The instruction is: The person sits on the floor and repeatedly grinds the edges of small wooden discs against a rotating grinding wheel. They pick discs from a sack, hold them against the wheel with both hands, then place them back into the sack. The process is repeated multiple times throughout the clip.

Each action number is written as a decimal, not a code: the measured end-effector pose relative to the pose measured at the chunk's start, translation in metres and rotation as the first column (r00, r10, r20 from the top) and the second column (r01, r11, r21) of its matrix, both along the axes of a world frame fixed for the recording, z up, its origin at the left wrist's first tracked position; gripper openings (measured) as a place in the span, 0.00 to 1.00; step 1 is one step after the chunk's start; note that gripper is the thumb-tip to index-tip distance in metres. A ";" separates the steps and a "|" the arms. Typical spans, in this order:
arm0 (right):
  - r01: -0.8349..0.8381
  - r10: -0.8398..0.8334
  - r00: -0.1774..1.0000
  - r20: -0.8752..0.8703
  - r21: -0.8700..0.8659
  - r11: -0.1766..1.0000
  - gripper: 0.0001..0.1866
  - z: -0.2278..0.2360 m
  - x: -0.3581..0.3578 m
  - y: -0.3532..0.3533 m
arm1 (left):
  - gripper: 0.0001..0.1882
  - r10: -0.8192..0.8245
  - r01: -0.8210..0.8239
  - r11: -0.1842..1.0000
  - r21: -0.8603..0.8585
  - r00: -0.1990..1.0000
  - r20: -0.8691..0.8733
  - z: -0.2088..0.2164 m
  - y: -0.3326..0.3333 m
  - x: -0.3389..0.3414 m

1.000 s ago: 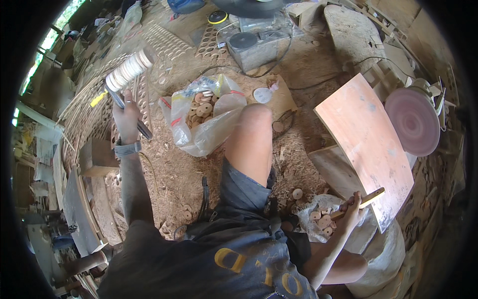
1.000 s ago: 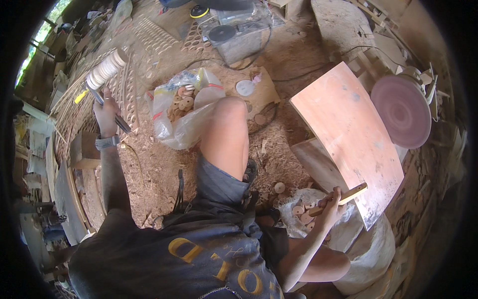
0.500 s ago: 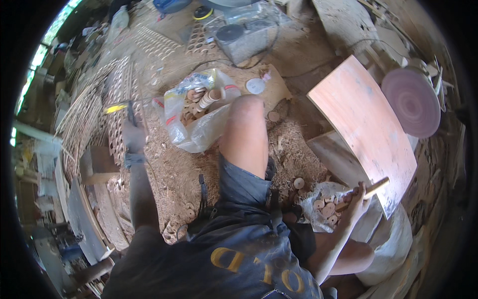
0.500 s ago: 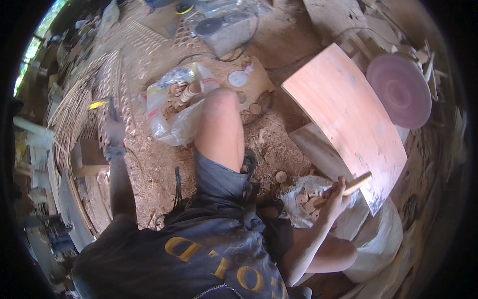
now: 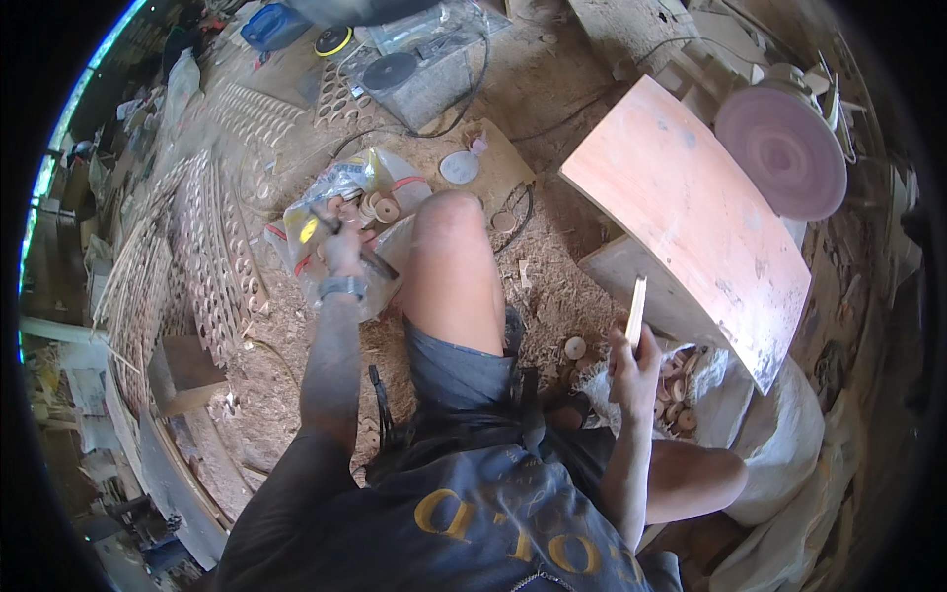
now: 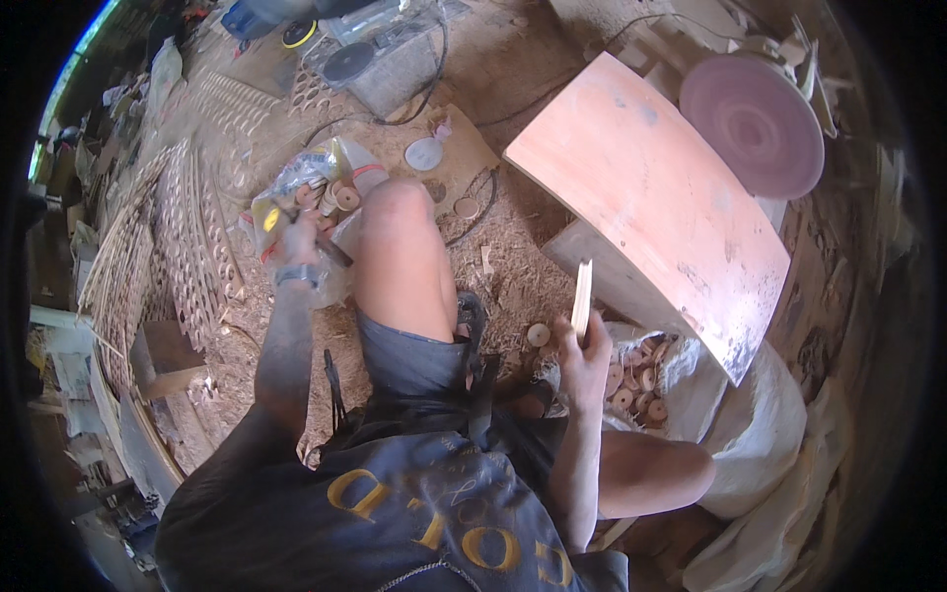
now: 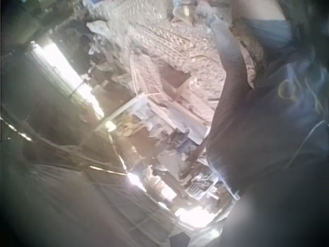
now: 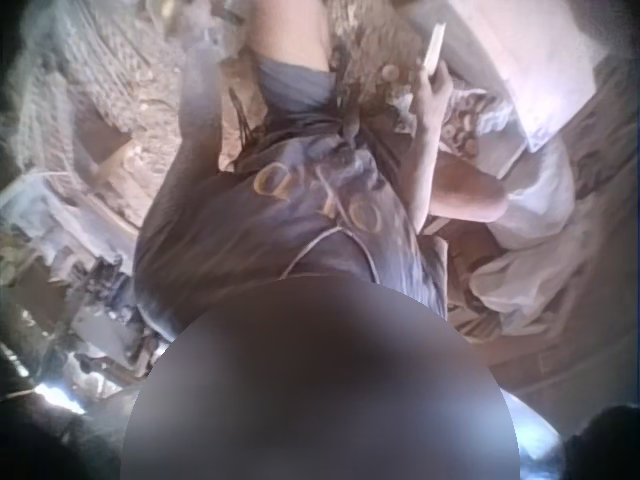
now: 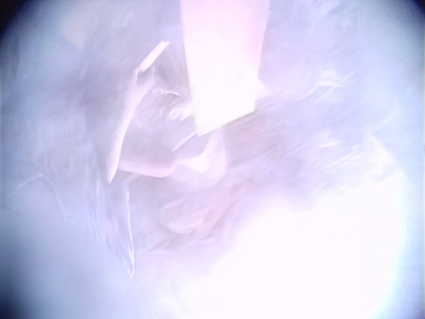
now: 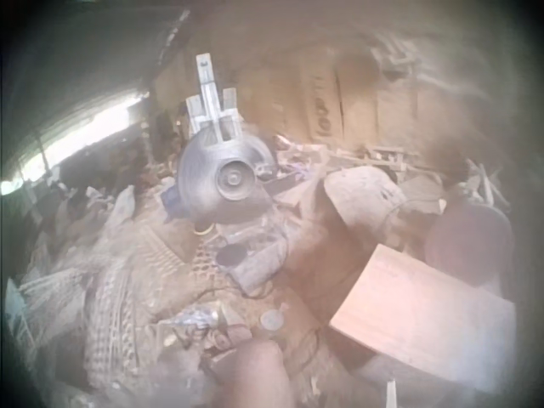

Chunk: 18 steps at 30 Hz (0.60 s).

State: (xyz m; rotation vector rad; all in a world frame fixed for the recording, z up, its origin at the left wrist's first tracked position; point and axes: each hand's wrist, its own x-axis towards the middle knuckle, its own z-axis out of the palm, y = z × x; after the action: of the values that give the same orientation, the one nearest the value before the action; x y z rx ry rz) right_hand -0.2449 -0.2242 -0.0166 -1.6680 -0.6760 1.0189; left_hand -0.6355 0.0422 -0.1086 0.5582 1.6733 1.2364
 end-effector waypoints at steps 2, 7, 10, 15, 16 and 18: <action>-0.029 0.031 0.998 0.058 -0.039 0.999 0.15 -0.006 -0.001 -0.003 | 0.23 -0.082 0.093 0.996 0.013 0.930 -0.358 -0.035 0.024 0.024; -0.055 0.062 0.993 0.096 -0.080 0.995 0.12 -0.019 0.002 -0.007 | 0.16 -0.216 0.311 0.949 -0.045 0.542 -0.812 -0.086 0.067 0.076; -0.072 0.079 0.992 0.101 -0.070 0.995 0.12 -0.028 0.007 -0.016 | 0.12 -0.265 0.263 0.952 -0.159 0.439 -0.858 -0.072 0.080 0.068; 0.036 0.005 0.984 0.177 -0.232 0.972 0.14 -0.041 0.015 -0.029 | 0.17 -0.183 0.265 0.954 0.140 0.885 -0.428 0.025 0.069 -0.022; 0.017 0.012 0.986 0.168 -0.170 0.985 0.13 -0.042 0.015 -0.029 | 0.16 -0.196 0.266 0.958 0.110 0.882 -0.428 0.035 0.062 -0.030; -0.018 0.044 0.987 0.152 -0.167 0.986 0.13 -0.043 0.014 -0.027 | 0.15 -0.244 0.310 0.946 0.099 0.877 -0.414 0.046 0.052 -0.047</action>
State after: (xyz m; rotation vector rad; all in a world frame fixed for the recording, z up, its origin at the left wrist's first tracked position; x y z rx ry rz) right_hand -0.2311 -0.2516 -0.0593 -1.9022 -0.7374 0.9962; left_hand -0.6828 0.0937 -0.0628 1.1771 1.7483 1.1002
